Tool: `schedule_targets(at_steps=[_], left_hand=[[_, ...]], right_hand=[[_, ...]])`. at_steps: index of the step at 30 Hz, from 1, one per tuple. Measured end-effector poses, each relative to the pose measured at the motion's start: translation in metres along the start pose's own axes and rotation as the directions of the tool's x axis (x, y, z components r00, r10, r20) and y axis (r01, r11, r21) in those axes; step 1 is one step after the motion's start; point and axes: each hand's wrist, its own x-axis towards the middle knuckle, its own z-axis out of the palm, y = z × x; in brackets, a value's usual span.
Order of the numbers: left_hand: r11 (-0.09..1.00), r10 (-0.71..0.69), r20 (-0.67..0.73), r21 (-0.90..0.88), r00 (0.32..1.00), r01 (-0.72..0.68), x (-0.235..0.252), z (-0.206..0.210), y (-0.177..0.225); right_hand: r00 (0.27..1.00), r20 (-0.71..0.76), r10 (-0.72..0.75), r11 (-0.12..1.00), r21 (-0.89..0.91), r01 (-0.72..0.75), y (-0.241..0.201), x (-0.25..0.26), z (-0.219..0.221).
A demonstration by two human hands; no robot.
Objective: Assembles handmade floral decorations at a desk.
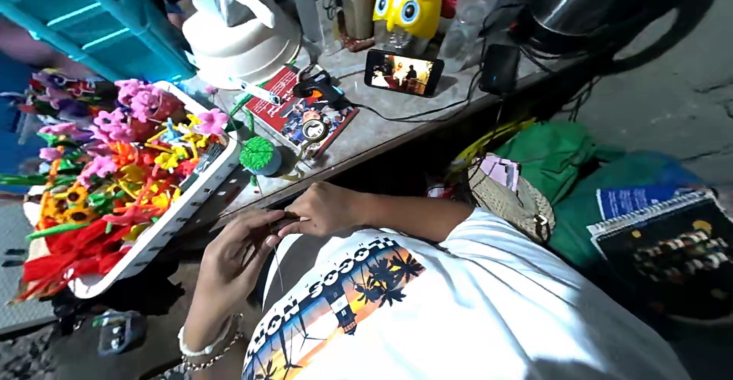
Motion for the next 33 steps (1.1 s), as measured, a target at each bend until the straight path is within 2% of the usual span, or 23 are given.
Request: schedule_targets(at_steps=[12, 19, 23, 27, 33], left_hand=[[1.000, 0.007, -0.013, -0.015, 1.000, -0.007, -0.005, -0.008, 0.003], [1.000, 0.006, -0.002, 0.017, 1.000, -0.006, -0.006, -0.016, 0.004], [0.998, 0.028, 0.012, -0.060, 1.000, -0.028, -0.008, -0.021, 0.004], [0.998, 0.019, -0.002, -0.062, 1.000, -0.019, -0.009, -0.024, 0.003], [0.971, -0.088, -0.067, -0.230, 0.994, 0.070, -0.014, -0.027, 0.015]], right_hand=[[0.992, -0.042, -0.117, 0.990, -0.082, 0.114, 0.002, 0.010, 0.003], [0.996, -0.039, -0.079, 0.990, -0.117, 0.073, 0.000, 0.015, 0.008], [0.996, -0.016, -0.087, 0.984, -0.157, 0.084, -0.003, 0.016, 0.007], [0.995, -0.005, -0.098, 0.974, -0.207, 0.095, -0.002, 0.022, 0.009], [0.997, 0.040, -0.072, 0.991, -0.115, 0.076, -0.004, 0.028, 0.006]])
